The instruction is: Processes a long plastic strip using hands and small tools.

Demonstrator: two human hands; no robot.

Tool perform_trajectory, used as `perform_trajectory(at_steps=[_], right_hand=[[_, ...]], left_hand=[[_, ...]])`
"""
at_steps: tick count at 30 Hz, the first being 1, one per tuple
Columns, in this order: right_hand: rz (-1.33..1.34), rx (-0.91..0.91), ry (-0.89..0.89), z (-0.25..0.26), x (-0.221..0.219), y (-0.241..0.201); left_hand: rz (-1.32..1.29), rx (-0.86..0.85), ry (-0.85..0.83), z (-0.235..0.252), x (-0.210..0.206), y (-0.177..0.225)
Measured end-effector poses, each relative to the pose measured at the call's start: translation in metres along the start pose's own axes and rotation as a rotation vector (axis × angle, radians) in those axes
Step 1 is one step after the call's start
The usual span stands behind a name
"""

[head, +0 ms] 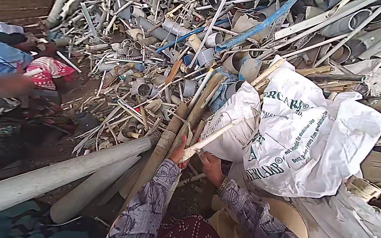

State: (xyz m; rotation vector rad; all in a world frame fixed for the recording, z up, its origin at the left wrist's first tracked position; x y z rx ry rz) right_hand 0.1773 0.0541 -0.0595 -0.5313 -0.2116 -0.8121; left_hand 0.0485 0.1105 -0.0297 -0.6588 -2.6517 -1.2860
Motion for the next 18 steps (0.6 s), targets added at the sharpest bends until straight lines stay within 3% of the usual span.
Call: perform_trajectory(at_steps=[4, 8, 12, 13, 16, 18], right_hand=[[0.040, -0.249, 0.081, 0.005, 0.007, 0.033], [0.028, 0.049, 0.020, -0.006, -0.005, 0.002], [0.126, -0.292, 0.117, 0.001, 0.007, 0.040], [0.138, -0.322, 0.089, 0.003, 0.009, 0.033], [0.094, -0.159, -0.143, 0.008, 0.006, -0.021], [0.062, -0.181, -0.199, 0.013, 0.009, -0.030]], left_hand=[[-0.033, -0.011, -0.042, 0.006, -0.001, -0.003], [-0.007, -0.008, -0.013, 0.006, -0.003, 0.001], [-0.048, -0.035, -0.051, 0.005, -0.004, 0.000], [-0.035, -0.056, -0.041, 0.005, -0.005, 0.001], [0.091, -0.102, 0.028, -0.009, -0.002, 0.013], [0.083, -0.129, 0.076, -0.014, -0.001, 0.014]])
Point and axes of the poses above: each hand's wrist, its own z-axis towards the middle knuckle, its own x-axis out of the back of the hand, y = z × x, the point moved 6 cm from there along z, towards the middle knuckle, and after that the axes turned 10 degrees about z, right-handed, at the moved point
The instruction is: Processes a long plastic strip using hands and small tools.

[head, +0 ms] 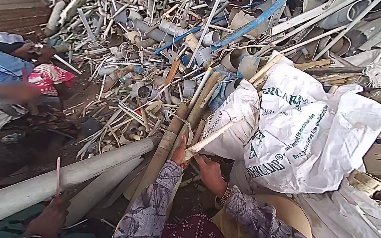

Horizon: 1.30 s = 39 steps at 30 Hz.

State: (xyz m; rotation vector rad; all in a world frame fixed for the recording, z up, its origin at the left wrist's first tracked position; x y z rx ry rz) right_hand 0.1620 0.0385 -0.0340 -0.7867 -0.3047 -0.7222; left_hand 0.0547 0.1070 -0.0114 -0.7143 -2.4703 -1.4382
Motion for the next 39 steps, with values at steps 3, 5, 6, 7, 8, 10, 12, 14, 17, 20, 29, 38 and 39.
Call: perform_trajectory(at_steps=[3, 5, 6, 7, 8, 10, 12, 14, 17, 20, 29, 38, 39], right_hand=[[-0.037, -0.176, 0.022, 0.014, 0.016, 0.018], [-0.054, -0.150, -0.025, 0.010, 0.016, 0.004], [-0.064, -0.106, -0.060, 0.002, 0.013, -0.006], [-0.072, -0.083, -0.081, -0.005, 0.009, -0.012], [-0.075, -0.096, -0.074, -0.008, 0.009, -0.011], [-0.091, -0.207, -0.001, -0.004, 0.019, 0.005], [-0.111, -0.246, 0.031, -0.001, 0.026, 0.008], [-0.129, -0.137, -0.048, -0.011, 0.018, -0.009], [-0.099, -0.532, -0.386, -0.026, 0.017, 0.013], [-0.026, -0.557, 0.063, -0.031, 0.044, 0.040], [-0.015, -0.230, 0.121, -0.011, 0.024, -0.019], [-0.122, -0.071, 0.037, -0.010, 0.022, -0.039], [-0.119, -0.066, 0.030, -0.011, 0.023, -0.037]], left_hand=[[-0.188, 0.017, -0.033, 0.001, -0.004, -0.008], [-0.215, 0.016, -0.033, 0.001, -0.006, -0.008], [-0.198, 0.010, -0.021, 0.000, -0.006, -0.007], [-0.192, 0.010, -0.034, -0.002, -0.005, -0.005], [-0.162, 0.001, -0.028, -0.002, -0.005, -0.005], [-0.169, 0.017, -0.035, 0.000, -0.005, -0.008], [-0.205, 0.020, -0.062, -0.002, -0.005, -0.006], [-0.219, 0.017, -0.046, -0.005, -0.004, -0.003], [-0.209, -0.004, -0.046, -0.012, -0.006, 0.003], [-0.182, -0.033, -0.035, -0.015, 0.001, 0.010], [0.166, -0.171, -0.076, -0.016, -0.004, 0.012], [0.040, -0.266, -0.061, -0.020, -0.004, 0.012], [0.048, -0.268, -0.054, -0.022, -0.004, 0.012]])
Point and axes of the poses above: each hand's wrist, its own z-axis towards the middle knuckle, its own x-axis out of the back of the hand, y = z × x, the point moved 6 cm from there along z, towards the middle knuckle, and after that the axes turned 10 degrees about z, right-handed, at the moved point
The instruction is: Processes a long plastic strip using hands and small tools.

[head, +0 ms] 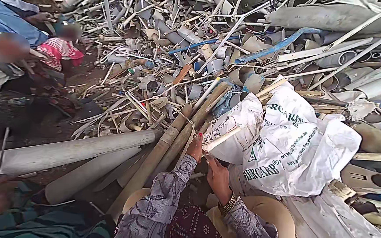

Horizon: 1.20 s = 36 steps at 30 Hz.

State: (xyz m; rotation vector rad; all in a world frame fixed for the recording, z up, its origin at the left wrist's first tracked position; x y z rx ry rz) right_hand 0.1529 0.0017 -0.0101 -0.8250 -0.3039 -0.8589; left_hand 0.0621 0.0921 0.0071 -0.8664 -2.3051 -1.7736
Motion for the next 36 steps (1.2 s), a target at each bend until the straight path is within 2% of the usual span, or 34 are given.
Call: perform_trajectory(at_steps=[3, 6, 10, 13, 16, 21, 24, 28, 31, 34, 36], right_hand=[[0.042, -0.137, -0.004, 0.003, 0.007, 0.012], [0.027, -0.005, -0.020, -0.002, 0.003, -0.006], [0.071, -0.187, -0.004, 0.002, 0.008, 0.012], [0.061, 0.002, -0.061, -0.006, 0.002, -0.009], [0.103, 0.032, -0.027, -0.008, 0.001, -0.008], [0.253, -0.157, 0.118, -0.010, 0.001, 0.003], [0.205, -0.241, 0.105, -0.004, 0.007, 0.019], [0.068, -0.062, 0.013, -0.001, 0.006, 0.001], [0.029, -0.126, 0.012, 0.004, 0.012, 0.017], [0.002, -0.048, 0.003, 0.002, 0.010, 0.004], [0.000, -0.077, -0.018, 0.002, 0.012, 0.008]], left_hand=[[-0.011, 0.010, 0.036, -0.002, 0.000, 0.001], [-0.071, 0.007, 0.062, 0.002, 0.000, -0.002], [-0.086, 0.021, 0.070, -0.001, -0.003, -0.002], [-0.118, 0.009, 0.077, 0.001, -0.004, -0.005], [-0.087, -0.011, 0.085, 0.003, -0.005, -0.004], [-0.030, -0.030, 0.086, -0.002, -0.001, 0.004], [0.018, -0.038, 0.083, -0.002, -0.002, 0.005], [0.038, -0.043, 0.073, 0.001, -0.003, 0.003], [0.001, -0.021, 0.080, 0.001, -0.004, -0.001], [-0.044, -0.024, 0.090, 0.000, -0.005, 0.001], [-0.028, -0.009, 0.093, -0.002, -0.006, 0.001]])
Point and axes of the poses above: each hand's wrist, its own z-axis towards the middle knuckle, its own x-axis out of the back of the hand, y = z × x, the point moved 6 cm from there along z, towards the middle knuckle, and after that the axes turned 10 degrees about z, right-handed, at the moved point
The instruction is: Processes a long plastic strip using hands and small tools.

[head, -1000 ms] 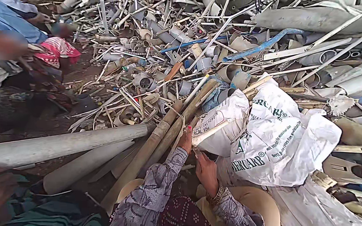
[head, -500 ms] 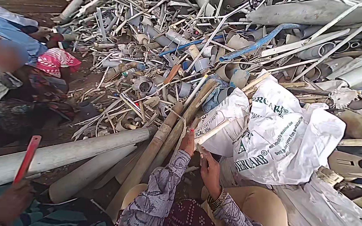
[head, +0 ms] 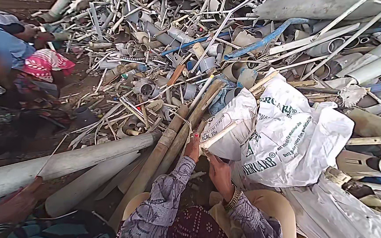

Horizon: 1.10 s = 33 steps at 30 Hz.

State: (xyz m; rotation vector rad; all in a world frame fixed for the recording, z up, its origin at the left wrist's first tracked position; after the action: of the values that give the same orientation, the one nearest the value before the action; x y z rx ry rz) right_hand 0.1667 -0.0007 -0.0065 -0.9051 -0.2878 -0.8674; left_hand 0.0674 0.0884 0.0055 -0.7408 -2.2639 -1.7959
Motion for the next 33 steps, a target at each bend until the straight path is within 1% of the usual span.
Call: perform_trajectory(at_steps=[2, 3, 5, 7, 9, 11, 13, 15, 17, 19, 20, 23, 24, 25, 26, 28, 29, 30, 31, 33], right_hand=[[0.003, -0.088, 0.002, 0.006, 0.004, 0.012], [0.000, -0.058, 0.002, 0.006, 0.003, 0.008], [0.016, 0.107, -0.032, -0.001, -0.004, -0.010], [0.053, 0.163, -0.065, -0.005, -0.008, -0.015], [0.111, 0.139, -0.034, -0.002, -0.010, -0.012], [0.197, 0.059, 0.016, -0.002, -0.011, -0.010], [0.262, -0.042, 0.080, -0.001, -0.008, -0.002], [0.211, -0.096, 0.065, 0.007, 0.000, 0.007], [0.093, -0.031, 0.027, 0.011, 0.004, 0.008], [0.013, 0.028, 0.030, 0.018, 0.007, 0.018], [-0.004, -0.013, 0.036, 0.025, 0.011, 0.031], [-0.037, -0.303, 0.015, 0.048, 0.027, 0.080], [-0.055, -0.336, 0.009, 0.052, 0.029, 0.085], [-0.074, -0.310, 0.007, 0.052, 0.029, 0.079], [-0.079, -0.223, 0.017, 0.048, 0.026, 0.063], [-0.046, 0.035, 0.044, 0.029, 0.014, 0.022], [-0.032, 0.121, 0.045, 0.023, 0.009, 0.008], [-0.025, 0.145, 0.048, 0.021, 0.007, 0.004], [-0.025, 0.103, 0.053, 0.024, 0.007, 0.012], [-0.022, -0.157, 0.025, 0.041, 0.015, 0.045]], left_hand=[[-0.004, -0.014, 0.029, 0.001, -0.001, -0.001], [-0.020, -0.025, 0.031, 0.002, 0.000, -0.001], [-0.034, -0.052, 0.034, 0.004, 0.001, -0.001], [-0.023, -0.067, 0.054, 0.004, 0.001, -0.003], [-0.045, -0.102, 0.065, 0.007, 0.004, 0.002], [-0.016, -0.124, 0.062, 0.006, 0.007, 0.005], [0.125, -0.113, 0.040, 0.004, 0.008, 0.005], [0.307, -0.126, 0.010, 0.002, 0.007, 0.008], [0.443, -0.164, 0.008, -0.004, 0.005, 0.013], [0.511, -0.215, 0.029, -0.007, 0.005, 0.017], [0.523, -0.246, 0.059, -0.007, 0.006, 0.018], [0.556, -0.287, 0.077, -0.013, 0.006, 0.016], [0.561, -0.299, 0.081, -0.014, 0.005, 0.018], [0.550, -0.318, 0.097, -0.014, 0.004, 0.019], [0.533, -0.336, 0.111, -0.014, 0.002, 0.020], [0.516, -0.358, 0.143, -0.013, 0.001, 0.018], [0.505, -0.335, 0.137, -0.013, 0.001, 0.018], [0.494, -0.312, 0.134, -0.012, 0.002, 0.018], [0.480, -0.286, 0.130, -0.013, 0.003, 0.017], [0.450, -0.270, 0.136, -0.013, 0.004, 0.016]])
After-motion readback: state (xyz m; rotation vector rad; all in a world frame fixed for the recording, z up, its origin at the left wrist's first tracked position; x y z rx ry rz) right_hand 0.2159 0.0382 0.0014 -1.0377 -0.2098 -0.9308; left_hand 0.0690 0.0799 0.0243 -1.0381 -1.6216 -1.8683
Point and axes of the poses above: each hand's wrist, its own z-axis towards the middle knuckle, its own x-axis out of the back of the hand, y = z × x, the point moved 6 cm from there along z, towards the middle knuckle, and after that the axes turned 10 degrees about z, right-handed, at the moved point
